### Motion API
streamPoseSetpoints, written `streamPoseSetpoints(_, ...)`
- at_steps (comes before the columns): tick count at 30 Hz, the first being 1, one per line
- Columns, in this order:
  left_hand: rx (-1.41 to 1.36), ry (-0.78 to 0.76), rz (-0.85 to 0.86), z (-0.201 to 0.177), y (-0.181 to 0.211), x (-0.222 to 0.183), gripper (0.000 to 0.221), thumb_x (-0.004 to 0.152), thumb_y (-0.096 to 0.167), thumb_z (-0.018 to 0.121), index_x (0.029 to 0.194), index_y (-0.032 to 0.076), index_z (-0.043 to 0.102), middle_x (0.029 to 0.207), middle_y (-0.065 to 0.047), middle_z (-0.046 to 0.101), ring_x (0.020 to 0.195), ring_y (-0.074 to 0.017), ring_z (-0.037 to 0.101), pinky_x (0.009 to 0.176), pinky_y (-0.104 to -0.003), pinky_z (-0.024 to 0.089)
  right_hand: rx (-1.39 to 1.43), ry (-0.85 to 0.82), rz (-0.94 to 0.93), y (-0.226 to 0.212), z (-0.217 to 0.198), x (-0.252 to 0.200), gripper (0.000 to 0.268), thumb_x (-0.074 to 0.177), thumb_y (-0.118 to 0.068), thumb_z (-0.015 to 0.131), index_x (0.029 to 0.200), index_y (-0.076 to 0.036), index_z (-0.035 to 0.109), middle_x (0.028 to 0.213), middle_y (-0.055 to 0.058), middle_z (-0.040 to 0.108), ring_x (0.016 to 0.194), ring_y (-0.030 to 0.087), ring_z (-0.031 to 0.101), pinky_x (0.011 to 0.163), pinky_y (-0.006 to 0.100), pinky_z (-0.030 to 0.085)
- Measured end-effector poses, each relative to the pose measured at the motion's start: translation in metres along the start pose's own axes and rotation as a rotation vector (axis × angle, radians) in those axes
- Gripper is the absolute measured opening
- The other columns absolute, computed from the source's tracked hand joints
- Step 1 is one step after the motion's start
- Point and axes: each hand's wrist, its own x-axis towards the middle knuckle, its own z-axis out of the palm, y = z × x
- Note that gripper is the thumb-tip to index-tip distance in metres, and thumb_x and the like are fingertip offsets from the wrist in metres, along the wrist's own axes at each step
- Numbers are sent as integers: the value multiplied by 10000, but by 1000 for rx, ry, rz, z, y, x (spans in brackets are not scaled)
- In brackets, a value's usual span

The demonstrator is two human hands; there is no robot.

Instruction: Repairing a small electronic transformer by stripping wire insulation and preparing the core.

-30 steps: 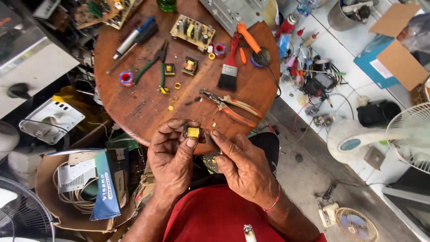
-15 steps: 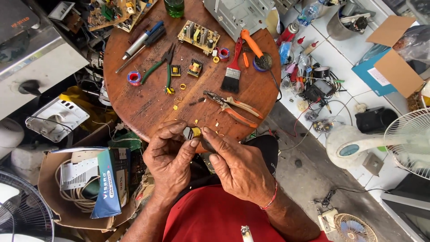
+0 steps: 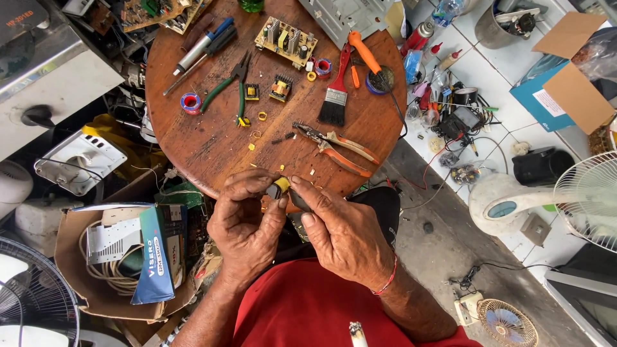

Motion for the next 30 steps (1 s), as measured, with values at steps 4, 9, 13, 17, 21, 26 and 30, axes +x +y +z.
streamPoseSetpoints(4, -143, 21, -116, 5, 1, -1, 233, 932, 119, 748, 1102, 51, 604, 1150, -171, 618, 1122, -241, 651, 957, -306, 600, -91, 56, 7, 6, 7, -2, 409, 1094, -211, 496, 1493, -127, 507, 933, 48, 655, 737, 249, 645, 665, 388, 528)
streamPoseSetpoints(9, -364, 30, -181, 4, -14, -1, 220, 899, -66, 717, 1072, -36, 585, 1167, -242, 651, 1091, -252, 701, 861, -311, 653, -68, 230, 1, 8, 14, 5, 388, 988, -165, 559, 1348, -170, 704, 786, 79, 635, 601, 276, 667, 539, 379, 603)
streamPoseSetpoints(13, -273, 57, -204, 2, -15, -1, 226, 875, -44, 747, 1036, -38, 590, 1088, -207, 647, 1017, -206, 709, 820, -274, 652, -93, 250, 5, 13, 25, 1, 387, 980, -161, 568, 1337, -187, 716, 789, 54, 627, 608, 255, 670, 547, 369, 599)
streamPoseSetpoints(17, -169, 31, -104, 3, -7, 0, 227, 841, -48, 781, 987, -31, 608, 1031, -192, 624, 999, -235, 673, 760, -296, 638, 137, 257, 68, 13, 33, -6, 411, 1013, -141, 487, 1376, -158, 678, 764, 102, 613, 603, 261, 652, 536, 382, 607)
streamPoseSetpoints(21, -22, -17, -21, 4, 1, 5, 195, 809, -52, 807, 935, -47, 658, 983, -208, 624, 957, -267, 666, 722, -318, 615, 470, 211, 159, -5, 20, 9, 420, 1040, -117, 398, 1384, -58, 632, 1010, 228, 702, 883, 374, 745, 727, 468, 646)
streamPoseSetpoints(26, -75, -155, -222, -15, -8, 7, 209, 802, -47, 778, 949, -23, 631, 948, -198, 636, 847, -241, 653, 647, -306, 598, 16, 236, 69, 22, 37, -11, 380, 1012, -181, 509, 1341, -183, 698, 797, 108, 603, 610, 316, 671, 515, 392, 587)
streamPoseSetpoints(30, -190, -236, -359, -22, -32, 13, 265, 762, -102, 796, 934, -40, 605, 924, -182, 658, 781, -143, 618, 611, -272, 565, 195, 147, 160, 27, 39, -15, 400, 1036, -222, 468, 1385, -167, 656, 846, 142, 633, 575, 275, 673, 473, 371, 592)
